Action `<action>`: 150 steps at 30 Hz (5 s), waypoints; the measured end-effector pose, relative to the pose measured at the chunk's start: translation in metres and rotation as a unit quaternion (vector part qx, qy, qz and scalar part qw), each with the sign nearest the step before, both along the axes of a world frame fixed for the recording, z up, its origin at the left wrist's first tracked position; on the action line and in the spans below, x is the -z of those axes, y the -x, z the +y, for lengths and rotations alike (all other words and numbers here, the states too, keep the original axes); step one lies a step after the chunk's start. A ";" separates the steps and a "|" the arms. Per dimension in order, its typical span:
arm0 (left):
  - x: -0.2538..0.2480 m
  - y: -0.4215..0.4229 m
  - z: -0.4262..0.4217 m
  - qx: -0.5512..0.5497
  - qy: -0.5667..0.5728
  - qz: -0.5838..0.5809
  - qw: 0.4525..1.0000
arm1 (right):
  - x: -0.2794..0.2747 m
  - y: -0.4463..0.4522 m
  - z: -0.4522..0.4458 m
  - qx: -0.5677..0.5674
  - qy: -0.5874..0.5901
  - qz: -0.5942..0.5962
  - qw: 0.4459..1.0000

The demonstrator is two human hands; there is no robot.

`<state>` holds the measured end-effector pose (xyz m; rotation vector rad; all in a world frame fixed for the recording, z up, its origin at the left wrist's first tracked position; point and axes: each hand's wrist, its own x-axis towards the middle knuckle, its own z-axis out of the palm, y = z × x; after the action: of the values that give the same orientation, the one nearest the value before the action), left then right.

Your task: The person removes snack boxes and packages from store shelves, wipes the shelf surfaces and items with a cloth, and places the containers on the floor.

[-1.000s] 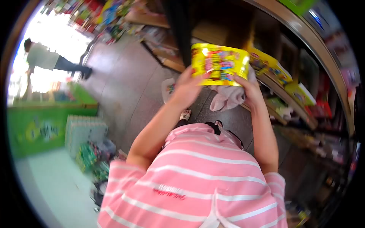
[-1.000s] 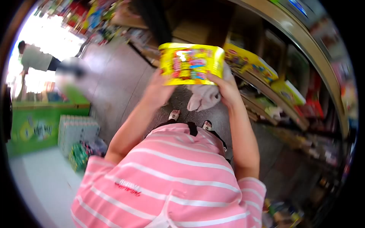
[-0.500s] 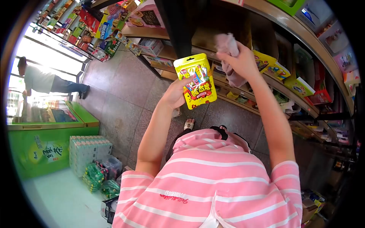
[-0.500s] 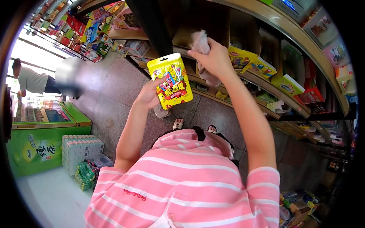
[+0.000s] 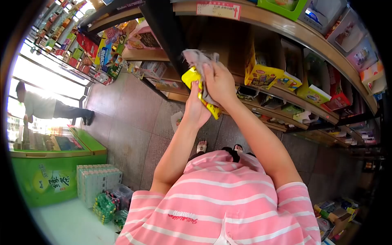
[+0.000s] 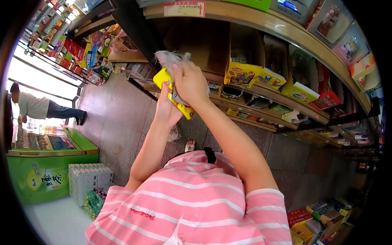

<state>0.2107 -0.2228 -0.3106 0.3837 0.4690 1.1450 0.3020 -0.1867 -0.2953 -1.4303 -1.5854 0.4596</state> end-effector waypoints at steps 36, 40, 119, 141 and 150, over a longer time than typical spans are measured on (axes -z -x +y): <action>0.057 -0.016 0.072 0.155 0.002 0.106 0.982 | -0.115 -0.179 -0.002 -0.007 0.080 -0.244 0.966; 0.050 -0.038 0.069 -0.076 -0.131 0.339 0.929 | -0.003 -0.187 0.113 -0.016 0.051 -0.439 0.897; 0.014 -0.045 0.023 -0.046 -0.039 0.033 0.998 | 0.022 -0.101 -0.096 -0.088 0.284 0.347 0.889; 0.043 -0.031 0.001 -0.107 -0.489 0.519 0.693 | 0.014 -0.067 -0.069 -0.060 0.009 -0.162 0.985; 0.044 -0.029 -0.011 0.218 -0.226 0.427 0.848 | 0.055 -0.141 -0.067 0.035 0.019 -0.014 0.999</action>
<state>0.2400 -0.2335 -0.3550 1.3743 0.8285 0.5700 0.4426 -0.2535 -0.3501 -1.5223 -1.5513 0.4314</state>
